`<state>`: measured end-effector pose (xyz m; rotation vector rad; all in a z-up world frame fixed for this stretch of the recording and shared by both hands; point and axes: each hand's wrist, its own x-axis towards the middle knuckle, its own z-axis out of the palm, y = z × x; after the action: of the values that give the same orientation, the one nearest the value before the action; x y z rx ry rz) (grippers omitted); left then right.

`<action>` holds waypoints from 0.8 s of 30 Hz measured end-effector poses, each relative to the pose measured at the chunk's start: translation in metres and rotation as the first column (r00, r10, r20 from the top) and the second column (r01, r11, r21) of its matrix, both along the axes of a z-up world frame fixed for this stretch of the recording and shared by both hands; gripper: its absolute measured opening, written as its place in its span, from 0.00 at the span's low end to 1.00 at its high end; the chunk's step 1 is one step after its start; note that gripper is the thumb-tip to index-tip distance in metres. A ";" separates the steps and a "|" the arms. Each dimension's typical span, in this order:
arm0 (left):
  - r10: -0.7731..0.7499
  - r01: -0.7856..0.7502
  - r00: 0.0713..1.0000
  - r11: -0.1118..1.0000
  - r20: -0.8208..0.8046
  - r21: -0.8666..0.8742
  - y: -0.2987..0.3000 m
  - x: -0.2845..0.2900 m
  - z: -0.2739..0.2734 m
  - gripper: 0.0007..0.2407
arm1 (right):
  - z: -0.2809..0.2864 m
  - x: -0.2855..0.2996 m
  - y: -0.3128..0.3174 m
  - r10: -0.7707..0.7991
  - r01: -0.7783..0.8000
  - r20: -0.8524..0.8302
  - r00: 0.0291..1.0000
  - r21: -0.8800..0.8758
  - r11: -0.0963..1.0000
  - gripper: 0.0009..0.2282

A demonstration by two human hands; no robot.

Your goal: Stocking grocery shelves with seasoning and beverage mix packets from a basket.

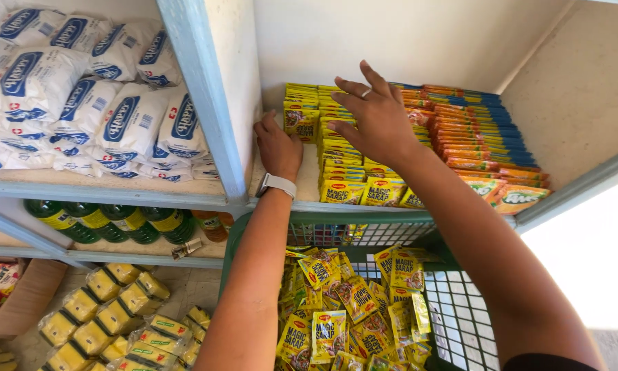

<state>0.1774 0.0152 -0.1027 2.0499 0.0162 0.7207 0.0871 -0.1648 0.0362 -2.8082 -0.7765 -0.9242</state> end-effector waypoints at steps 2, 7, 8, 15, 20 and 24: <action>-0.016 0.016 1.000 1.000 0.013 0.010 0.001 0.001 -0.006 0.28 | 0.012 -0.040 -0.011 0.017 -0.017 -0.003 1.000 -0.005 1.000 0.21; -0.123 0.112 0.979 0.991 0.160 0.077 -0.003 -0.004 -0.008 0.28 | 0.022 -0.134 -0.030 0.073 -0.074 -0.032 0.997 -0.038 0.997 0.21; -0.165 0.147 0.964 0.984 0.207 0.103 -0.004 -0.008 -0.003 0.29 | 0.024 -0.150 -0.032 0.128 -0.130 -0.069 0.989 -0.026 0.991 0.21; -0.432 0.516 0.844 0.814 0.318 -0.264 -0.011 -0.087 0.056 0.24 | -0.010 -0.193 -0.064 0.186 -0.151 -0.483 0.856 0.110 0.982 0.14; -0.704 0.727 0.517 0.662 0.486 0.185 -0.023 -0.185 0.077 0.11 | -0.057 -0.178 -0.070 0.015 -0.059 -0.803 0.596 -0.026 0.998 0.12; -0.936 0.745 0.233 0.346 0.264 0.570 -0.037 -0.217 0.060 0.10 | -0.131 -0.165 -0.077 -0.150 -0.065 -0.889 0.433 -0.197 0.978 0.12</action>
<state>-0.0399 -0.0223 -0.0424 1.6224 -1.6198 0.5436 -0.0775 -0.2422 -0.0948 -2.8363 -0.5961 0.7788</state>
